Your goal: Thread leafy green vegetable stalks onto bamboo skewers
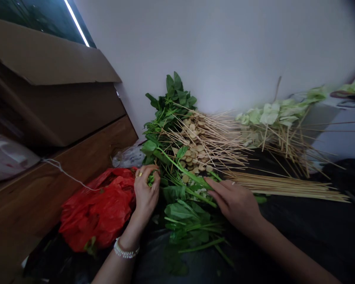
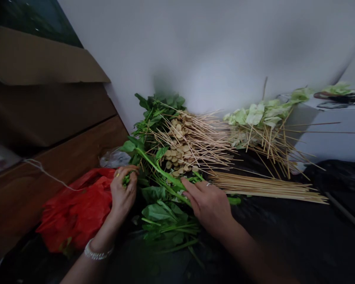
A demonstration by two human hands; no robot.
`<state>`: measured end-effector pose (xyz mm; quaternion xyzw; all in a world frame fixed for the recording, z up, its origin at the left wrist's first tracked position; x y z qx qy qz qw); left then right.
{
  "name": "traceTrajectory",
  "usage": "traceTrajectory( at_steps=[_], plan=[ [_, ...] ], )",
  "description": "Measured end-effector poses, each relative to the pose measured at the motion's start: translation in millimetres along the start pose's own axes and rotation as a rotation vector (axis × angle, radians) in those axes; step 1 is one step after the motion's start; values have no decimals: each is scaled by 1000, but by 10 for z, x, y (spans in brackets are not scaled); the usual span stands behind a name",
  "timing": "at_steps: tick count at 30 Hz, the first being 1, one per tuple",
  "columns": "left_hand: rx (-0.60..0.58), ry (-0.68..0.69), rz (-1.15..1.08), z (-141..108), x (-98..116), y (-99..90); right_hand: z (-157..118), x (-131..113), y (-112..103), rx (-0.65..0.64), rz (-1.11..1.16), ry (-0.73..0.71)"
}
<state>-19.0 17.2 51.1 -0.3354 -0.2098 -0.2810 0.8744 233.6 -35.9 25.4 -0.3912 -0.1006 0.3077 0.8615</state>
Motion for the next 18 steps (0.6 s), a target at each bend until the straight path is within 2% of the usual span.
traceTrajectory(
  at_steps=[4,6,10,14,18],
  plan=[
    [-44,-117,-14,-53,-76,33,13,-19,-72,61,-268,-104],
    [-45,-88,-4,-78,-54,35,3,-13,-70,56,-321,-135],
    [-49,173,37,-161,155,45,-24,-19,-36,37,-344,-179],
    [-130,474,106,-313,437,91,-15,-105,-26,22,-357,-246],
    [-238,592,191,-412,599,163,31,-220,-85,61,-388,-296]
  ],
)
Point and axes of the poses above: each hand's wrist, its own z-axis towards the middle knuckle, its own y-axis out of the palm, x = y × z, the point moved 6 cm from there along z, towards the middle knuckle, and after that the axes turned 7 degrees about -y, right-handed, at the moved point
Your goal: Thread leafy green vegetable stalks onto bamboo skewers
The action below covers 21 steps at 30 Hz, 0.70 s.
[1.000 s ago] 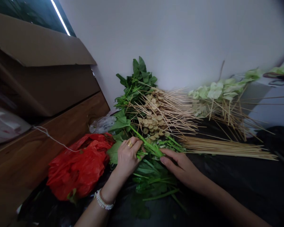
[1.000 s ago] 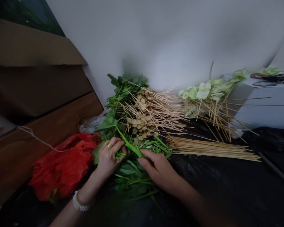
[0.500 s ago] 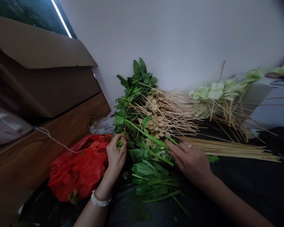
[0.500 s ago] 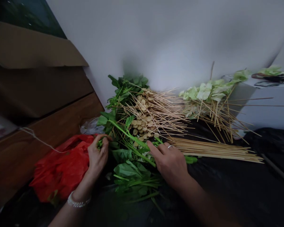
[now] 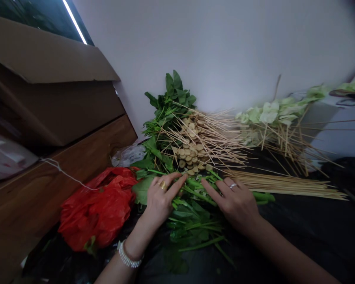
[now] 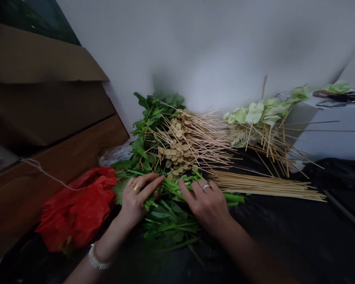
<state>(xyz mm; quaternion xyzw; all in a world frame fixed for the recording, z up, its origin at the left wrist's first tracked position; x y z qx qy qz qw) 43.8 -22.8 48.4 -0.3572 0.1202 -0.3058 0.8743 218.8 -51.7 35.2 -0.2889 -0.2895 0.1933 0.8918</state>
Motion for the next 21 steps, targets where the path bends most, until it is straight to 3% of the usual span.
traceTrajectory(
  at_steps=[6,15,21],
  plan=[
    [-228,31,117,5,55,166,51,-48,-71,57,-24,-10],
    [-333,8,226,13,67,284,58,-68,-66,57,-8,-40],
    [-341,-40,200,40,37,263,65,-63,-59,73,58,-38]
  ],
)
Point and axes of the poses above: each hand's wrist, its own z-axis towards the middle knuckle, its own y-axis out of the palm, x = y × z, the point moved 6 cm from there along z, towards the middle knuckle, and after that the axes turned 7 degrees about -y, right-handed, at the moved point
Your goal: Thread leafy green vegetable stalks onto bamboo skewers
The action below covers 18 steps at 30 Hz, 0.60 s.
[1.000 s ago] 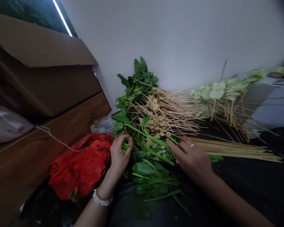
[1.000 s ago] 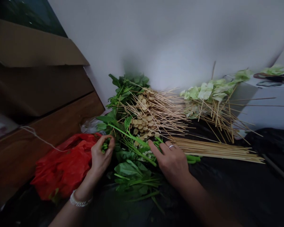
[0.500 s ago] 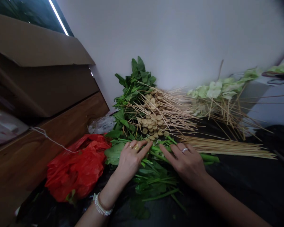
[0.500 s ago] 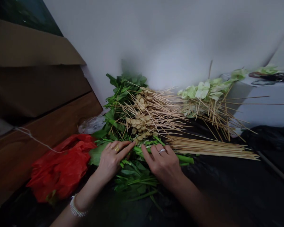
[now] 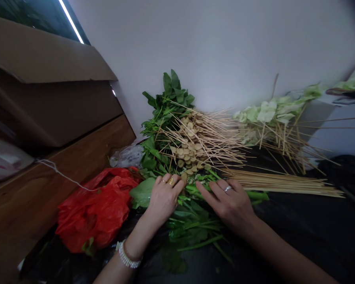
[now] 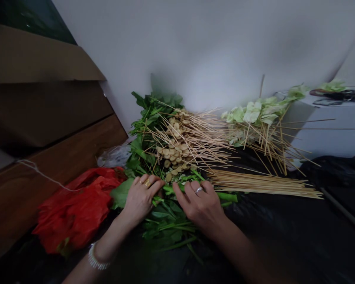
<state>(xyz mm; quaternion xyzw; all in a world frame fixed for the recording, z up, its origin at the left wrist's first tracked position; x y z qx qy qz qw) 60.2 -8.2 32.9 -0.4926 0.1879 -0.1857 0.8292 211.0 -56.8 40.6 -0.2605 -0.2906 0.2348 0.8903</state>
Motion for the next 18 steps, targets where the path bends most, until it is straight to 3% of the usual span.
traceTrajectory(
  at_steps=[6,8,11,13,15,18],
  plan=[
    [84,-81,-315,9,-47,-56,-11,52,123,-84,228,149],
    [111,-157,-492,29,-161,-67,-45,95,181,-98,336,219],
    [256,-461,-727,6,-581,-86,-163,265,273,-75,507,387],
    [396,-652,-726,-67,-861,-111,-261,420,314,-28,569,510],
    [452,-668,-664,-99,-975,-138,-321,531,333,8,601,563],
    [463,-564,-565,-96,-920,-208,-343,598,329,36,605,570]
  ],
)
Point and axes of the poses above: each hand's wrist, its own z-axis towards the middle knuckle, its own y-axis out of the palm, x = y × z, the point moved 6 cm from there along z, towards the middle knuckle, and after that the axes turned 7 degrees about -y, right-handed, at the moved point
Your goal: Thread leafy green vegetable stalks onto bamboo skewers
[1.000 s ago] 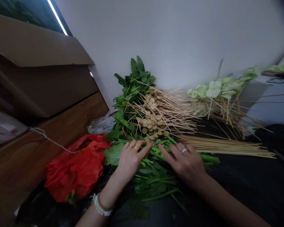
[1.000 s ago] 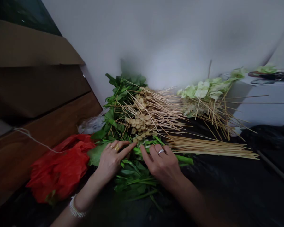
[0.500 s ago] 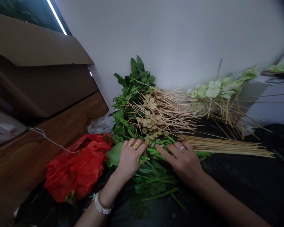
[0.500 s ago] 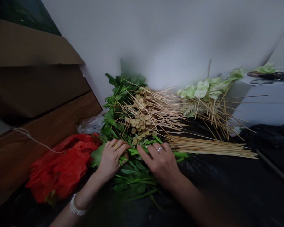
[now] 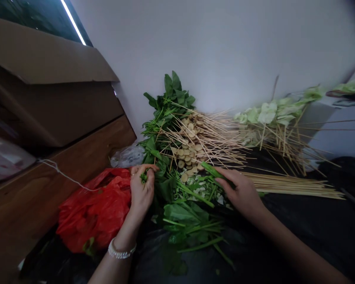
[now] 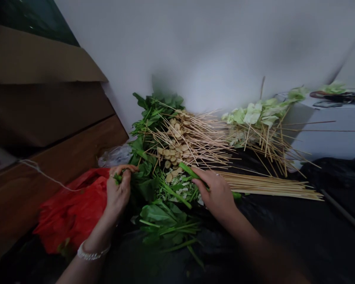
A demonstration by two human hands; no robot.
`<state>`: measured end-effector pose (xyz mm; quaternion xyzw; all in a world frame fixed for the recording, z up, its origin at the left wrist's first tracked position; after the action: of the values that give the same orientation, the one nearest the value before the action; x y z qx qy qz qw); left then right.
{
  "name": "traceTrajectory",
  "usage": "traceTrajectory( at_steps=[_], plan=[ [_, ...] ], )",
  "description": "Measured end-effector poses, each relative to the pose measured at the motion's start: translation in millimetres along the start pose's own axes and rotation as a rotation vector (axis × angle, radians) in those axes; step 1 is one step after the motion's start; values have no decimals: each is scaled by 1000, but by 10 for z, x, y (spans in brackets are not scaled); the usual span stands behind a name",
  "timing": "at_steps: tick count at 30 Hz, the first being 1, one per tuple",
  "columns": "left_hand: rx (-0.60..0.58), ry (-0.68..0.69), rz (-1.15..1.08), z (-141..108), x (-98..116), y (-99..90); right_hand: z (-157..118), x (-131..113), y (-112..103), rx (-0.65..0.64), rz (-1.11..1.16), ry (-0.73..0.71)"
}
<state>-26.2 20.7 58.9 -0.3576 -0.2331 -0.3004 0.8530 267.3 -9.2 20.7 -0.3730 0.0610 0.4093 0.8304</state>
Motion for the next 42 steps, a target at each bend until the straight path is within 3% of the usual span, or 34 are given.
traceTrajectory(
  at_steps=[3,6,9,11,14,16,22,25,28,32,36,39,42],
  plan=[
    [7,36,-66,-11,154,-98,0,0,-2,-6,-43,-9],
    [95,33,-21,37,333,-326,-3,14,2,-28,-125,-17],
    [179,176,150,49,626,-535,2,32,-17,-30,-190,-38],
    [109,295,295,-18,831,-521,8,35,-34,-27,-228,-53],
    [-122,402,442,-304,1038,-266,14,24,-38,-43,-283,-66],
    [-271,406,408,-601,1099,-11,15,13,-32,-51,-294,-66],
    [-634,343,296,-1396,1034,803,14,0,-7,-64,-242,-56],
    [-775,286,296,-1498,932,949,17,15,-10,-67,-221,-40],
    [-844,313,255,-1470,921,896,29,31,-31,-49,-190,-32],
    [-827,342,153,-1327,1018,697,66,81,-99,17,-21,41],
    [-743,346,49,-1158,1128,537,99,178,-160,48,409,279],
    [-652,359,-87,-1032,1172,468,132,193,-227,81,669,413],
    [-525,282,-186,-852,1136,419,182,162,-299,129,852,480]
  ],
)
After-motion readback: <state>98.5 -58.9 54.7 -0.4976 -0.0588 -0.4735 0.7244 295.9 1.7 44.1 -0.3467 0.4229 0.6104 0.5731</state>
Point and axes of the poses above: each hand's wrist, its own z-axis towards the middle knuckle, its own y-axis out of the palm, x = y × z, the point moved 6 cm from there along z, towards the middle knuckle, and after that the axes turned 7 degrees about -y, right-handed, at the moved point
